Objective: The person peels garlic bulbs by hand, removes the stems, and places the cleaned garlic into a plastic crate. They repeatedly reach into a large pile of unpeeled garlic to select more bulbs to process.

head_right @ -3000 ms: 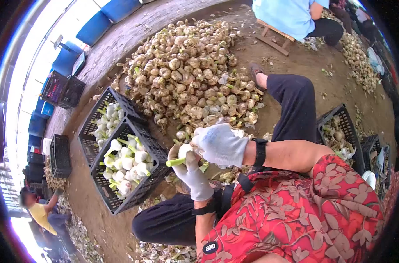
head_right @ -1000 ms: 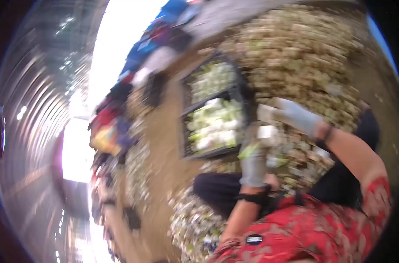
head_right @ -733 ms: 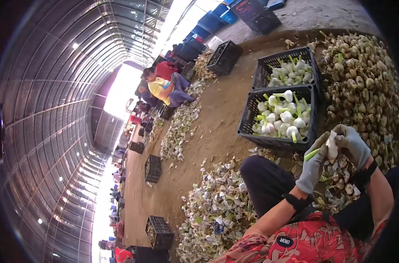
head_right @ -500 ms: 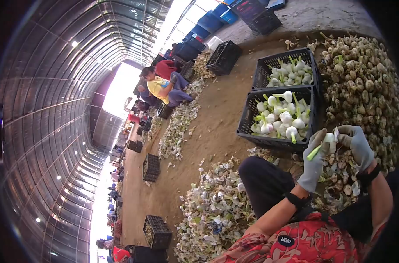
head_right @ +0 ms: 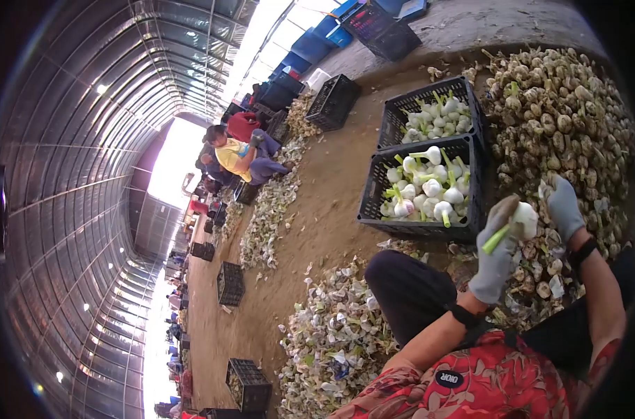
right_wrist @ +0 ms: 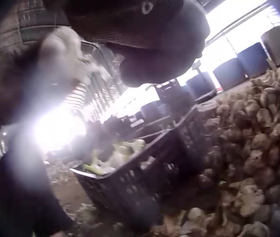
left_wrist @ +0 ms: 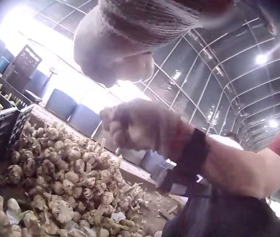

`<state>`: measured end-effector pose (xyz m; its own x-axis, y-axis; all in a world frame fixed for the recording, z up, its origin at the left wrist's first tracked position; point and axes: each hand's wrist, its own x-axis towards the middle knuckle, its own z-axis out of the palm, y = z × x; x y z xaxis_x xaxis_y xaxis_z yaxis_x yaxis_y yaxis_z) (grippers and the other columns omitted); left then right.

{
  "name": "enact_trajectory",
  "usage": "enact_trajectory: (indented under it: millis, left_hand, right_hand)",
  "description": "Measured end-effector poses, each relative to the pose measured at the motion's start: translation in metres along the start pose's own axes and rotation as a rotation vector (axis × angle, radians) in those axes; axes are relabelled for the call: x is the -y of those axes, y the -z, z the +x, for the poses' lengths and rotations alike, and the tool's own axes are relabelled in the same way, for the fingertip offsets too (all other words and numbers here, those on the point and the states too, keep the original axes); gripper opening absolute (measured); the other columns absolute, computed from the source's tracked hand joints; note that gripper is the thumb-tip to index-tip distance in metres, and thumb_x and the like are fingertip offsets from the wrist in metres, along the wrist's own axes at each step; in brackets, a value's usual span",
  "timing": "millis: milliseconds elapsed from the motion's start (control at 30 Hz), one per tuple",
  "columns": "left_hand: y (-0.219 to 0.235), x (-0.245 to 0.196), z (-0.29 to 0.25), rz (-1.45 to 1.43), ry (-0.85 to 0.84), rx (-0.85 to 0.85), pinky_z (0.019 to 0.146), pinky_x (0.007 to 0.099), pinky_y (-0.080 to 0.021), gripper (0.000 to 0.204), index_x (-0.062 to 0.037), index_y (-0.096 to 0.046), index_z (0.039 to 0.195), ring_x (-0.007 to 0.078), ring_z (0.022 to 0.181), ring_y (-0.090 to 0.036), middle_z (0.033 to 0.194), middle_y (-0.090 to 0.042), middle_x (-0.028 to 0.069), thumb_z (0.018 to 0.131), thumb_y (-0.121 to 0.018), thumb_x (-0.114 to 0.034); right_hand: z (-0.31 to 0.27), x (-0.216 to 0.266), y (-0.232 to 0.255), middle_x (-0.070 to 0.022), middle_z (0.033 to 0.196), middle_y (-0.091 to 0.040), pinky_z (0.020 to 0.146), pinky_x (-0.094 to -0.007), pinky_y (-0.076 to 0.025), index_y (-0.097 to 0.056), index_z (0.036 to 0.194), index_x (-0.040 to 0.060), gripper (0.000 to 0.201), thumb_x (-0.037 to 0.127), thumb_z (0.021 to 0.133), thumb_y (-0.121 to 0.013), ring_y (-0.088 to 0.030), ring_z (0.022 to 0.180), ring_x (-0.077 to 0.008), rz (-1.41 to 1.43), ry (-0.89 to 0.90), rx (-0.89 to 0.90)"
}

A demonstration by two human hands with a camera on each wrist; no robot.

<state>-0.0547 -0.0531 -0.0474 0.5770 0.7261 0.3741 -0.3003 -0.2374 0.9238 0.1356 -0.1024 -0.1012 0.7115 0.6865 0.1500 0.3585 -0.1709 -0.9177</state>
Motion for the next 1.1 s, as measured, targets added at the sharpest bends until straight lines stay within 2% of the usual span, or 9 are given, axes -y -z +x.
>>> enact_trajectory:
  millis: [100, 133, 200, 467, 667, 833, 1000, 1067, 1100]
  left_hand:
    - [0.017, -0.012, -0.002, 0.002, 0.175, -0.062, 0.094, 0.0290, -0.046, 0.040, 0.0026, -0.053, 0.130, 0.0192, 0.113, -0.055, 0.125, -0.056, 0.0118, 0.090, -0.054, -0.001]
    - [0.023, -0.014, -0.005, -0.011, 0.250, -0.105, 0.092, 0.0291, -0.047, 0.040, 0.0031, -0.053, 0.131, 0.0186, 0.110, -0.056, 0.123, -0.057, 0.0114, 0.091, -0.054, -0.002]
    - [0.027, -0.013, -0.006, -0.059, 0.357, -0.160, 0.087, 0.0293, -0.050, 0.041, 0.0040, -0.052, 0.131, 0.0175, 0.105, -0.058, 0.119, -0.059, 0.0106, 0.091, -0.053, -0.002]
    - [-0.004, -0.015, -0.008, 0.004, 0.206, -0.008, 0.094, 0.0321, -0.045, 0.048, 0.0078, -0.043, 0.135, 0.0200, 0.107, -0.055, 0.121, -0.055, 0.0138, 0.099, -0.050, -0.023]
    - [-0.009, 0.002, -0.005, 0.493, -0.078, -0.018, 0.092, 0.0365, -0.046, 0.042, 0.0079, -0.052, 0.127, 0.0265, 0.106, -0.056, 0.120, -0.055, 0.0174, 0.095, -0.056, -0.018]
    - [-0.007, 0.004, -0.007, 0.589, -0.170, 0.051, 0.090, 0.0373, -0.047, 0.040, 0.0071, -0.053, 0.127, 0.0280, 0.106, -0.057, 0.124, -0.053, 0.0196, 0.094, -0.056, -0.015]
    - [-0.005, -0.011, -0.007, -0.466, 0.424, -0.059, 0.087, 0.0367, -0.049, 0.046, -0.0032, -0.049, 0.134, 0.0270, 0.104, -0.059, 0.129, -0.054, 0.0153, 0.091, -0.057, -0.015]
    - [0.009, -0.008, -0.006, -0.916, 0.563, -0.171, 0.086, 0.0384, -0.050, 0.047, -0.0061, -0.049, 0.135, 0.0275, 0.106, -0.058, 0.130, -0.054, 0.0127, 0.090, -0.057, -0.016]
    - [0.020, -0.003, -0.002, -1.099, 0.626, -0.058, 0.084, 0.0394, -0.050, 0.044, -0.0086, -0.051, 0.132, 0.0282, 0.109, -0.057, 0.133, -0.053, 0.0102, 0.089, -0.057, -0.018]
  right_hand:
    - [-0.012, 0.072, 0.022, -0.0145, 0.081, -0.066, 0.071, -0.0331, -0.050, -0.064, 0.103, -0.0046, 0.030, 0.016, 0.082, -0.060, -0.063, 0.078, -0.0188, 0.209, 0.062, 0.280]
    - [-0.026, 0.120, 0.036, -0.0149, 0.086, -0.068, 0.076, -0.0334, -0.051, -0.065, 0.105, -0.0037, 0.032, 0.016, 0.080, -0.061, -0.065, 0.083, -0.0203, 0.251, -0.206, 0.439]
    - [-0.032, 0.095, 0.030, -0.0161, 0.098, -0.071, 0.079, -0.0341, -0.052, -0.068, 0.102, -0.0020, 0.030, 0.018, 0.080, -0.062, -0.068, 0.087, -0.0241, 0.168, 0.146, 0.438]
    - [-0.052, 0.082, 0.029, -0.0180, 0.093, -0.068, 0.077, -0.0390, -0.052, -0.069, 0.103, 0.0029, 0.028, 0.016, 0.078, -0.064, -0.065, 0.088, -0.0344, -0.055, 0.214, 0.333]
    - [-0.057, 0.083, 0.028, -0.0105, 0.082, -0.062, 0.060, -0.0400, -0.051, -0.065, 0.085, 0.0060, 0.015, 0.019, 0.078, -0.064, -0.064, 0.073, -0.0313, -0.463, 0.371, 0.212]
    - [-0.055, 0.079, 0.031, -0.0144, 0.077, -0.064, 0.061, -0.0416, -0.052, -0.066, 0.078, 0.0051, 0.020, 0.024, 0.081, -0.061, -0.065, 0.072, -0.0332, -0.429, 0.382, 0.187]
    - [-0.028, 0.052, 0.034, -0.0213, 0.087, -0.066, 0.074, -0.0449, -0.050, -0.066, 0.093, 0.0007, 0.028, 0.027, 0.084, -0.060, -0.064, 0.083, -0.0389, -0.282, -0.120, 0.195]
    - [-0.020, 0.038, 0.037, -0.0240, 0.090, -0.067, 0.077, -0.0460, -0.050, -0.066, 0.098, -0.0008, 0.032, 0.028, 0.085, -0.059, -0.064, 0.089, -0.0396, -0.302, -0.196, 0.181]
    - [-0.020, 0.035, 0.035, -0.0229, 0.087, -0.066, 0.077, -0.0457, -0.050, -0.067, 0.097, 0.0001, 0.030, 0.026, 0.084, -0.059, -0.064, 0.086, -0.0398, -0.361, -0.122, 0.153]
